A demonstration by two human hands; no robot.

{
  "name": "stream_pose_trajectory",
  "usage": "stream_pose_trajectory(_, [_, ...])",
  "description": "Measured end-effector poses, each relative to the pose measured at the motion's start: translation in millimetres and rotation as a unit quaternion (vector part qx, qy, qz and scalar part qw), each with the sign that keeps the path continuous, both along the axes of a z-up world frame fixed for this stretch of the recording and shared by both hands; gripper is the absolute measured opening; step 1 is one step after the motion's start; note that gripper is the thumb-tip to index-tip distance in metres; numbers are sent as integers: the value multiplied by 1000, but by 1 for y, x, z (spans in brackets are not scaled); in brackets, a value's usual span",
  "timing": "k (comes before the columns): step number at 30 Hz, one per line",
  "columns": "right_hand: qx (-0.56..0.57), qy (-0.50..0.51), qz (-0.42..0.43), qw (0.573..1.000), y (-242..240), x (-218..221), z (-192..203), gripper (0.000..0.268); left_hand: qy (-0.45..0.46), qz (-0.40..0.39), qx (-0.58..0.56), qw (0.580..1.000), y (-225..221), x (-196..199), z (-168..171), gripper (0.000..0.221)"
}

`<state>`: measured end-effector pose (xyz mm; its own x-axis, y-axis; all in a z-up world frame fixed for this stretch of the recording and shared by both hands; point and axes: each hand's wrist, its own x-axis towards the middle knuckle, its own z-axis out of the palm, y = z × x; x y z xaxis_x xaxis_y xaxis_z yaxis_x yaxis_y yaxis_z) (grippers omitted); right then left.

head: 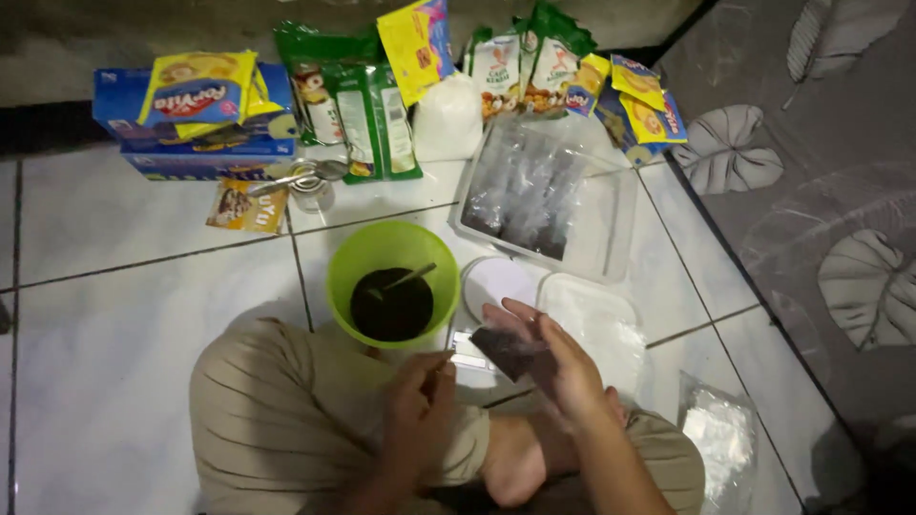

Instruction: Packaging and weighing dark powder into small plastic bags using a spoon and a digital scale.

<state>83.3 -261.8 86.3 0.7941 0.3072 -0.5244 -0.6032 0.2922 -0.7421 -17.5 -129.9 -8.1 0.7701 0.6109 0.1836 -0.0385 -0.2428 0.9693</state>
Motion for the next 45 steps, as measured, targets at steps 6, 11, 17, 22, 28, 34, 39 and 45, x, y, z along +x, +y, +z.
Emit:
stream_pose_trajectory(6, [-30, -16, 36, 999, -33, 6, -6, 64, 109, -131, -113, 979, -32, -4, -48, 23])
stream_pose_trajectory(11, [89, 101, 14, 991, -46, 2, -14, 58, 83, -202, -408, 887, -37, 7, -25, 18])
stream_pose_trajectory(17, [139, 5, 71, 988, -54, 2, -47, 54, 124, -124, -369, 913, -42, 13, -34, 14])
stream_pose_trajectory(22, [-101, -85, 11, 991, -50, 19, -83, 22, 164, -84, -309, 933, -37, 19, -48, 22])
stream_pose_trajectory(28, [-346, -220, 50, 911, -59, 76, -137, 28, 148, -297, 98, 938, -43, 2, -63, 16])
stream_pose_trajectory(34, [-164, -66, -26, 984, -32, 113, -172, 20, 99, -353, 356, 859, -53, 3, -70, 17])
stream_pose_trajectory(39, [-203, -118, 14, 972, -44, 125, -194, 27, 104, -354, 347, 862, -53, 5, -72, 17])
stream_pose_trajectory(45, [-278, -112, -57, 952, -53, 127, -186, 32, 93, -353, 348, 863, -54, 5, -76, 19])
